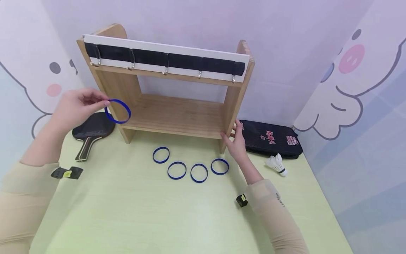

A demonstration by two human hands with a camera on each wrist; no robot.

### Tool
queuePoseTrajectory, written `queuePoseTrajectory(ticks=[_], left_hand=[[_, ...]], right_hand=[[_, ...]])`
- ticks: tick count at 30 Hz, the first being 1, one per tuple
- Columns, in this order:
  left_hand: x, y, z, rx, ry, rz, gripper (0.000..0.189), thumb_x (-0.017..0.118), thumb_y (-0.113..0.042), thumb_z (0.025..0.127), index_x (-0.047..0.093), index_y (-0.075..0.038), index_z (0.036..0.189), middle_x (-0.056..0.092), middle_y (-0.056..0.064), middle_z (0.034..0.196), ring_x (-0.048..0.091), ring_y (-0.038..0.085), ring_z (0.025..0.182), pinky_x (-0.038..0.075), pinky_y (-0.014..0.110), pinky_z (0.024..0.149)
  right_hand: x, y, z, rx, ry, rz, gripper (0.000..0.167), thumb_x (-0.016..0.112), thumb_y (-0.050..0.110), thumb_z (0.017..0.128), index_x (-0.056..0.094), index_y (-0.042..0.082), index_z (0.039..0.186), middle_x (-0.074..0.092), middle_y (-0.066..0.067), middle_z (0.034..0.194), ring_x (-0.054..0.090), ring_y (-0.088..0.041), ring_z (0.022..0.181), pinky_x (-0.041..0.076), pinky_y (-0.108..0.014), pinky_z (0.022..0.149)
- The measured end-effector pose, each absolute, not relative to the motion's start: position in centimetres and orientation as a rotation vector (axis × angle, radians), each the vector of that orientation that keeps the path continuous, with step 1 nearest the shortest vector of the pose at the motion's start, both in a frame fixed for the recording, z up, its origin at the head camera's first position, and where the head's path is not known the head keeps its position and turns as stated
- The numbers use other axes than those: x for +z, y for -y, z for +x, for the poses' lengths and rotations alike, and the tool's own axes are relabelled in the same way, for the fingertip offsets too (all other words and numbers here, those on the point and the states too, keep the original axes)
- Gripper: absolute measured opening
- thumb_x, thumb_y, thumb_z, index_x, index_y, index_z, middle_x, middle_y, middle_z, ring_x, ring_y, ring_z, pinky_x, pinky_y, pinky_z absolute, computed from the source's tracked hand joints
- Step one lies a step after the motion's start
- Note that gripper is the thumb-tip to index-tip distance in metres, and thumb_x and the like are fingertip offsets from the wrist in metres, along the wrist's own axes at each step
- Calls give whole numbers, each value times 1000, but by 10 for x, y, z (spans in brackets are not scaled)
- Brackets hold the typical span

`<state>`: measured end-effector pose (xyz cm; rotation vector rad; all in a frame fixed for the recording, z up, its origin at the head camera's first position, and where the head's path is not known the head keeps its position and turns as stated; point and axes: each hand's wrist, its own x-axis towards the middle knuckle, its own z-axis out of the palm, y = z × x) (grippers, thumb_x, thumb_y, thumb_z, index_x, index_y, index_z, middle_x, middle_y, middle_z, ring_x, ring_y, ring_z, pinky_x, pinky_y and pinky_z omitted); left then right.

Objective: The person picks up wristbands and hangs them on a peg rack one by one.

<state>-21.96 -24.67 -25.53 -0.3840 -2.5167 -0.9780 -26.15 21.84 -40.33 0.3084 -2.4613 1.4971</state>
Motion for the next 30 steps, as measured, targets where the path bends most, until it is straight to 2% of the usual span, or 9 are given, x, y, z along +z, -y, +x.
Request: queuePoseTrajectory(ticks=[3, 5, 9, 12, 21, 25, 30], left_hand=[[-245, 249, -219, -1030, 2468, -338, 21, 67, -23, 88, 68, -5, 98, 60, -24, 76, 55, 0, 69, 42, 10, 59], [-238, 249, -219, -1081, 2413, -309, 21, 68, -22, 88, 68, -5, 99, 59, -26, 77, 56, 0, 71, 42, 9, 62], [-227, 246, -217, -1239, 2274, -230, 17, 69, -21, 86, 70, -10, 99, 63, -21, 82, 57, 0, 77, 43, 8, 69], [-220, 242, -216, -1344, 2154, -184, 18, 70, -19, 85, 71, -11, 101, 65, -17, 84, 59, 1, 77, 45, 10, 71], [-205, 237, -220, -1682, 1832, -145, 24, 74, -20, 80, 71, -5, 99, 68, -2, 86, 60, 10, 74, 49, 14, 71], [-206, 240, -225, -1876, 1679, -212, 28, 77, -15, 76, 70, 1, 97, 70, 5, 87, 60, 15, 75, 50, 16, 68], [-207, 242, -228, -1935, 1587, -240, 29, 79, -11, 74, 69, 5, 96, 70, 7, 86, 58, 17, 71, 50, 17, 64]], right_hand=[[-403, -219, -262, 1493, 2478, 300, 73, 60, 21, 93, 11, 28, 146, 39, -23, 138, 54, -44, 109, 53, -54, 76], [-402, -220, -261, 1487, 2487, 290, 72, 60, 23, 93, 11, 31, 146, 40, -22, 136, 55, -41, 107, 54, -52, 76], [-401, -221, -260, 1499, 2486, 287, 72, 60, 23, 93, 11, 33, 146, 39, -22, 136, 56, -41, 105, 54, -52, 75], [-401, -222, -260, 1510, 2488, 287, 73, 60, 24, 93, 10, 34, 146, 38, -21, 137, 55, -41, 105, 54, -52, 76], [-403, -223, -262, 1507, 2486, 279, 73, 59, 23, 93, 10, 36, 145, 36, -22, 135, 55, -41, 106, 53, -53, 77], [-404, -221, -263, 1509, 2492, 279, 73, 59, 23, 94, 10, 36, 146, 36, -22, 134, 55, -41, 106, 53, -53, 78], [-405, -219, -263, 1518, 2488, 282, 73, 59, 23, 94, 9, 34, 146, 35, -23, 134, 55, -42, 107, 53, -52, 79]])
